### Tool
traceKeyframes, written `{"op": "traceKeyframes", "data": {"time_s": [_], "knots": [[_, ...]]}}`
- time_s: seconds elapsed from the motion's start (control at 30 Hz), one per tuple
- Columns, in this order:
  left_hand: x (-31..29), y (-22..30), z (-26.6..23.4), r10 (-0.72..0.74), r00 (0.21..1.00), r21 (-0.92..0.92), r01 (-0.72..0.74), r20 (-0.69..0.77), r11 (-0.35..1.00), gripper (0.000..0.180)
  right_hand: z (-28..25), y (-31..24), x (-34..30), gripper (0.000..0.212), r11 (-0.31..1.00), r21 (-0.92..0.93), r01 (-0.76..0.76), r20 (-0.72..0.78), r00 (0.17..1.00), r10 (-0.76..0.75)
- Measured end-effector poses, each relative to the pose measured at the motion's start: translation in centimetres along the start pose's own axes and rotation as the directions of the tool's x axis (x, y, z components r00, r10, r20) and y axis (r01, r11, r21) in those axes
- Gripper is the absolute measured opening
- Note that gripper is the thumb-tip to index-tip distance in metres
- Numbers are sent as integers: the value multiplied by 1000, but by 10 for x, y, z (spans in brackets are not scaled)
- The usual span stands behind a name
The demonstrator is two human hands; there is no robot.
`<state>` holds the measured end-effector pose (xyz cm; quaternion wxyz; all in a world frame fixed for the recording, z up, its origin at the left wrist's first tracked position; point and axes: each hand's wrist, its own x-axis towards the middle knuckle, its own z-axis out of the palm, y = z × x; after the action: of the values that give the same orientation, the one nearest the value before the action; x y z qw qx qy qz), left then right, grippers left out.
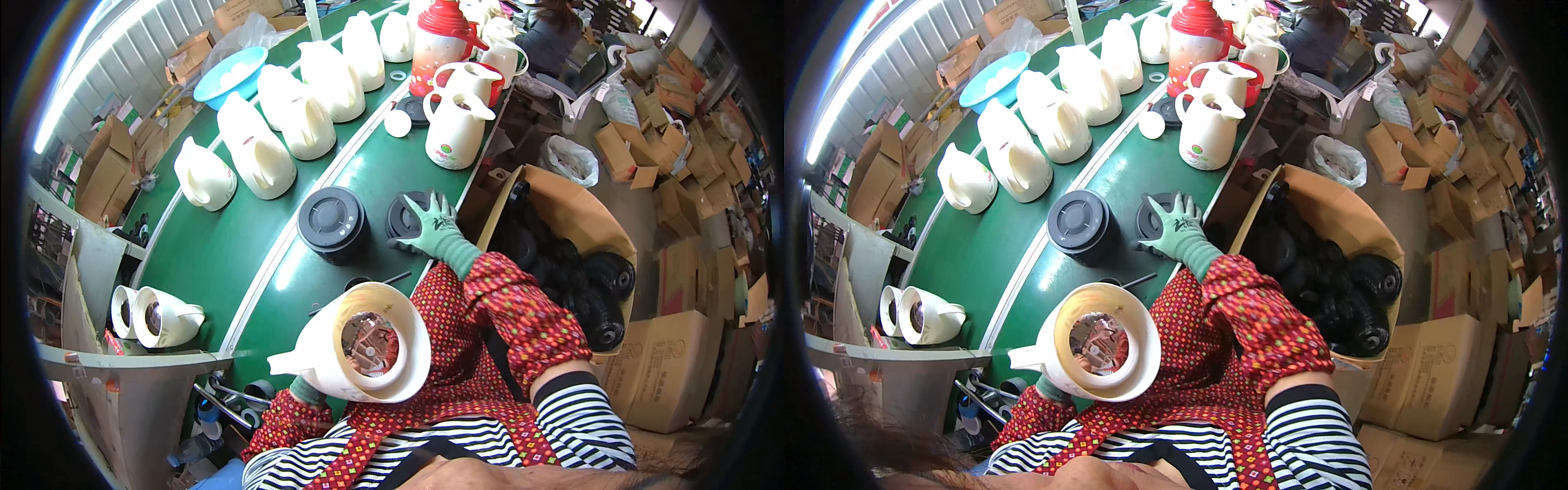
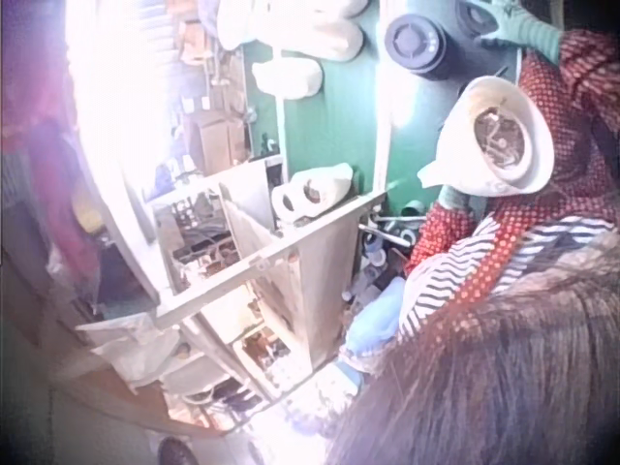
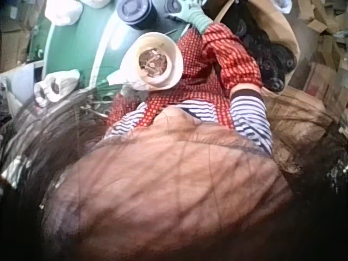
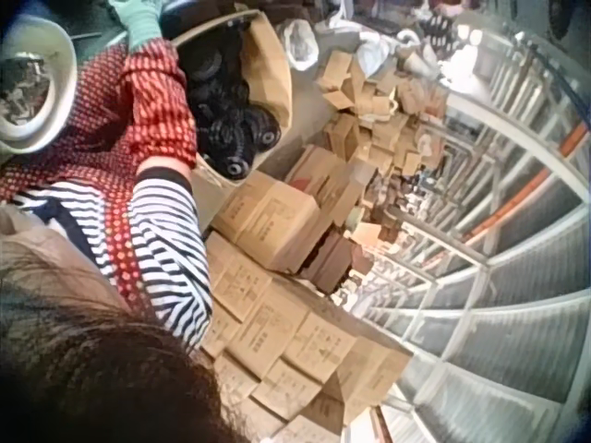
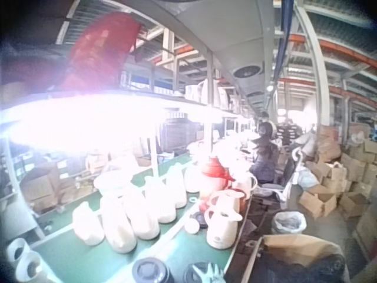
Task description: The person assembles white plastic pitchers by inserting black lids and internal components, then placing the finished units on a green conveyor belt. The person handles each pitcher one at a time, inserting parts and securing the lid before moving to the next unit.
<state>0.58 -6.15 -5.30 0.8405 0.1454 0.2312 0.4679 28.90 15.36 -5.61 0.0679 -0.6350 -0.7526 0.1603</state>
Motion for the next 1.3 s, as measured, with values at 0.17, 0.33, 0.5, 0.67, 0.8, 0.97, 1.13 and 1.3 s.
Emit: {"op": "traceKeyframes", "data": {"time_s": [0.17, 0.33, 0.5, 0.67, 0.8, 0.97, 1.13, 1.3], "knots": [[1, 14, -13, 53, 996, 75, -48, -68, 996, 63, 33, 18, 38, 104, 979, -199, -40, 68, 996, 54], [4, 14, -18, 101, 994, 292, -82, -51, 953, 63, 43, 34, 24, 90, 999, -43, 11, -141, 990, -17], [17, 4, -20, 56, 998, 343, -60, 20, 937, 66, -21, 5, -84, 91, 673, 563, 479, -387, 873, -298], [22, -13, -9, 39, 999, 350, -45, 25, 935, 63, -54, -14, -178, 97, 557, 683, 473, -372, 881, -292], [33, -25, 6, 15, 998, 419, -38, 59, 907, 60, -54, -8, -213, 96, 479, 755, 448, -397, 894, -209], [38, -32, 21, 0, 997, 466, -37, 79, 884, 57, -56, -4, -245, 95, 339, 850, 404, -410, 910, -58], [33, -9, 64, 331, 894, 826, -419, 302, 378, 41, -40, 19, -241, 61, -355, 923, 146, -160, 987, -10], [29, 19, 126, 346, 588, 653, -455, 731, -606, 35, -44, 44, -236, 70, -531, 782, -325, 219, 942, -253]]}}
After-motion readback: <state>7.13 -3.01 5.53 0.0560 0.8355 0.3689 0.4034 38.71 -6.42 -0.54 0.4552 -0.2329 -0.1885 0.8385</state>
